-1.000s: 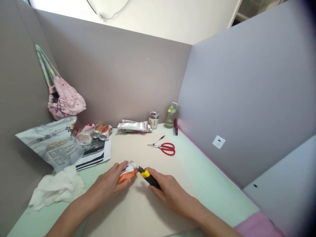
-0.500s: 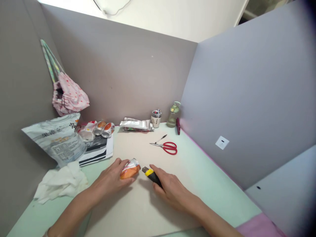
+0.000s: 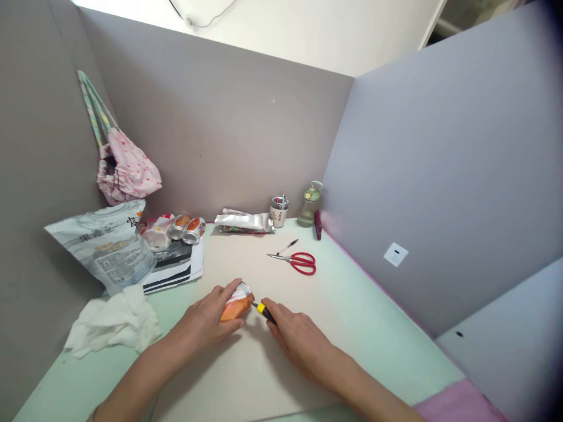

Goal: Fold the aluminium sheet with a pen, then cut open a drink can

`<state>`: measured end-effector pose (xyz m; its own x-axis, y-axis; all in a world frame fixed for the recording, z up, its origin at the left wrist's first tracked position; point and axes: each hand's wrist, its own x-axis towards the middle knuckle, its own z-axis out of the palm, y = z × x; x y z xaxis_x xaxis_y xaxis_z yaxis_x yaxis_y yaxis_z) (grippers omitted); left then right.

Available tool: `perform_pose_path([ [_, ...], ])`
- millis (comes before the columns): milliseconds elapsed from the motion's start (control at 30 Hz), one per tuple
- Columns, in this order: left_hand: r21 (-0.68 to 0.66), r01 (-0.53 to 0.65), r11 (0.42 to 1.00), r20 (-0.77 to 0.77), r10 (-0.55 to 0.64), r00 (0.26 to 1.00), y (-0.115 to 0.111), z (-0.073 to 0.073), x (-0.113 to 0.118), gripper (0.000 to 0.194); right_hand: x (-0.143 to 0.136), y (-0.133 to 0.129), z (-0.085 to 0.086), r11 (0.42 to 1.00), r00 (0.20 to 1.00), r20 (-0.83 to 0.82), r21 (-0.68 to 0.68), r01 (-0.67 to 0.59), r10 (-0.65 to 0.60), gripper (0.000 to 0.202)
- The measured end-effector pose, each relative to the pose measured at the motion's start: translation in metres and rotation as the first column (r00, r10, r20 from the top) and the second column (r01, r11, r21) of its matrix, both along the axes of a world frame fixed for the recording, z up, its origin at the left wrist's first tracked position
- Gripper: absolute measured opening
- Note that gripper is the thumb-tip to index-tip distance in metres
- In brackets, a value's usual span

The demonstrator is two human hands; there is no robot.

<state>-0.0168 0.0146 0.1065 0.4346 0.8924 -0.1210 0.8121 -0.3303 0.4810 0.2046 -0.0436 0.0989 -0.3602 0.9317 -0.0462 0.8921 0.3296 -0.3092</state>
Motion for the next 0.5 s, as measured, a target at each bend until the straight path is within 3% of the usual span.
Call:
perform_pose_path([
  [267, 0.037, 0.013, 0.999, -0.057, -0.011, 0.998, -0.004, -0.002, 0.008, 0.071, -0.003, -0.005, 0.005, 0.999, 0.993, 0.121, 0.038, -0.008, 0.004, 0.026],
  [500, 0.056, 0.015, 0.998, -0.101, -0.009, 0.995, -0.006, -0.006, 0.012, 0.072, 0.001, -0.011, 0.004, 0.998, 0.994, 0.113, 0.066, -0.004, -0.004, 0.022],
])
